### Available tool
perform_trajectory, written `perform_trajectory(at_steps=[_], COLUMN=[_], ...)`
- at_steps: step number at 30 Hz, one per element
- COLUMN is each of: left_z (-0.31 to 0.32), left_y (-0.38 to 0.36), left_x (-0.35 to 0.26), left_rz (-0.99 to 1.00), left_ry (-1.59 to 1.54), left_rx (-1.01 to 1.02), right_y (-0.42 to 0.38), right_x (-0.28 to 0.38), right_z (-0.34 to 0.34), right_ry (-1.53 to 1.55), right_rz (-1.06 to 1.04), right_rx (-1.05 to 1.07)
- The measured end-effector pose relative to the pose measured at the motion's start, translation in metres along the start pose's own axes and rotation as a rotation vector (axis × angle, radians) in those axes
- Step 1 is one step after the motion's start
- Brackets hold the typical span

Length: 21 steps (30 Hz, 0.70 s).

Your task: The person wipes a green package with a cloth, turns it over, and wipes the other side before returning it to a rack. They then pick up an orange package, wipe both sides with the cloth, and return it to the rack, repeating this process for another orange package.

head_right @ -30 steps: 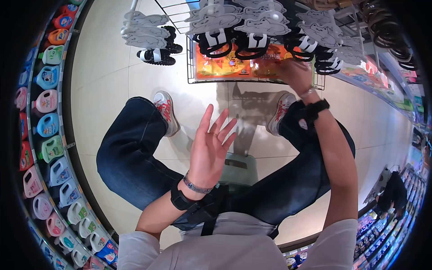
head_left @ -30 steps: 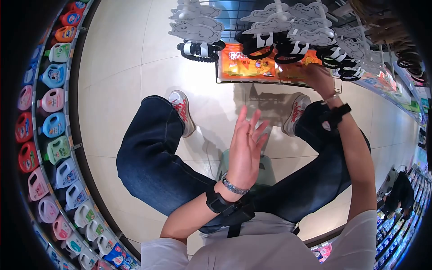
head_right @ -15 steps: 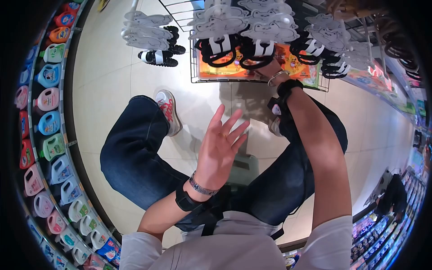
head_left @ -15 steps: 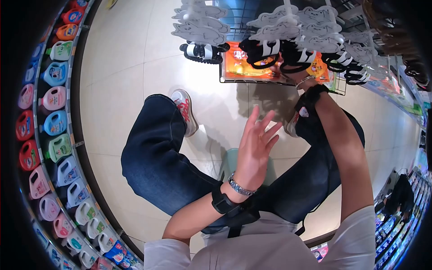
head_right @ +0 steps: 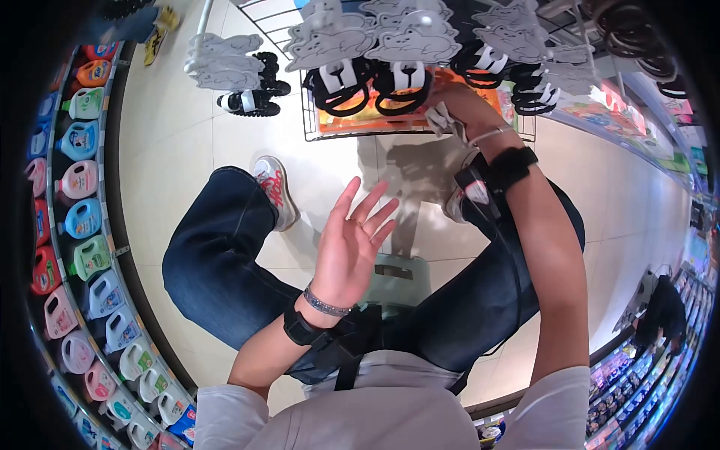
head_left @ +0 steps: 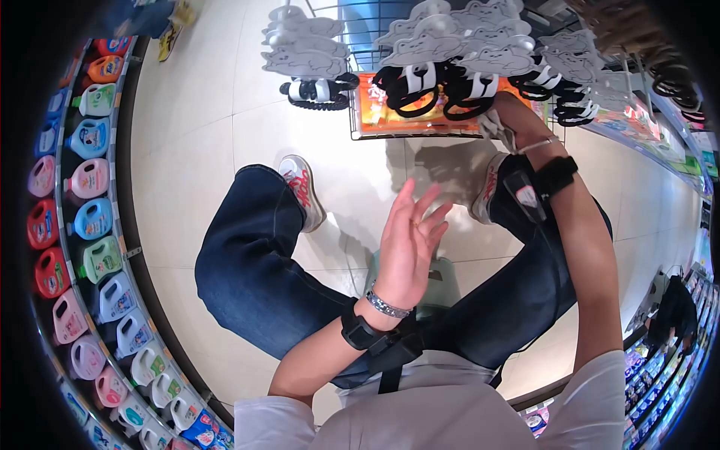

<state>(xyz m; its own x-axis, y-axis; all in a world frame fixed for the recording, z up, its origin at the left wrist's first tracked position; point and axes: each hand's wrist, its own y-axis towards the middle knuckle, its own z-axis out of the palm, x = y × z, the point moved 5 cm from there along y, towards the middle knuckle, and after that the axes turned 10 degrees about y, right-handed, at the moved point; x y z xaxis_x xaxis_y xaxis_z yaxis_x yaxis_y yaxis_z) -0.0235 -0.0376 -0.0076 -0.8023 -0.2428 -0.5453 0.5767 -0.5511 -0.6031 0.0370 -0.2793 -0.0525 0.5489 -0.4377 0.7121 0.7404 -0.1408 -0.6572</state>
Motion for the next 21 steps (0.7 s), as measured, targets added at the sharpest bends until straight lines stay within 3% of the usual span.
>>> perform_trajectory(at_steps=[3,5,8,9,10,12,14,17,18,20,21], left_z=[-0.009,-0.013,-0.009,-0.006,-0.007,-0.011,-0.024,-0.022,-0.019,-0.019,-0.02], left_y=[0.005,0.007,0.01,0.01,0.011,0.011,0.011,0.01,0.009,0.009,0.009], left_x=[0.003,-0.002,-0.009,-0.013,-0.015,-0.015,-0.01,-0.014,-0.016,-0.02,-0.019], left_rz=[-0.056,-0.059,-0.094,-0.067,-0.069,-0.082,-0.094,-0.1,-0.106,-0.087,-0.084], left_ry=[-0.087,-0.152,-0.157,-0.152,-0.145,-0.234,-0.207,-0.248,-0.317,-0.308,-0.29], left_rx=[-0.074,-0.075,0.05,0.09,0.098,0.239,0.257,0.321,0.36,0.397,0.401], right_y=[-0.041,-0.063,-0.098,-0.106,-0.109,-0.12,-0.129,-0.135,-0.136,-0.138,-0.136], right_x=[0.004,0.003,-0.009,-0.016,-0.03,-0.044,-0.051,-0.044,-0.044,-0.031,-0.033], right_z=[0.002,-0.001,0.007,0.014,0.007,0.003,0.011,0.013,0.013,0.007,0.003], right_ry=[0.118,-0.045,-0.037,0.085,0.109,0.018,0.018,-0.17,-0.167,-0.154,0.03], right_rz=[-0.015,-0.026,0.036,0.096,0.069,0.063,0.069,-0.026,-0.033,-0.361,-0.333], right_rx=[-0.176,-0.033,0.021,0.151,0.056,0.115,0.184,0.107,0.104,-0.074,-0.1])
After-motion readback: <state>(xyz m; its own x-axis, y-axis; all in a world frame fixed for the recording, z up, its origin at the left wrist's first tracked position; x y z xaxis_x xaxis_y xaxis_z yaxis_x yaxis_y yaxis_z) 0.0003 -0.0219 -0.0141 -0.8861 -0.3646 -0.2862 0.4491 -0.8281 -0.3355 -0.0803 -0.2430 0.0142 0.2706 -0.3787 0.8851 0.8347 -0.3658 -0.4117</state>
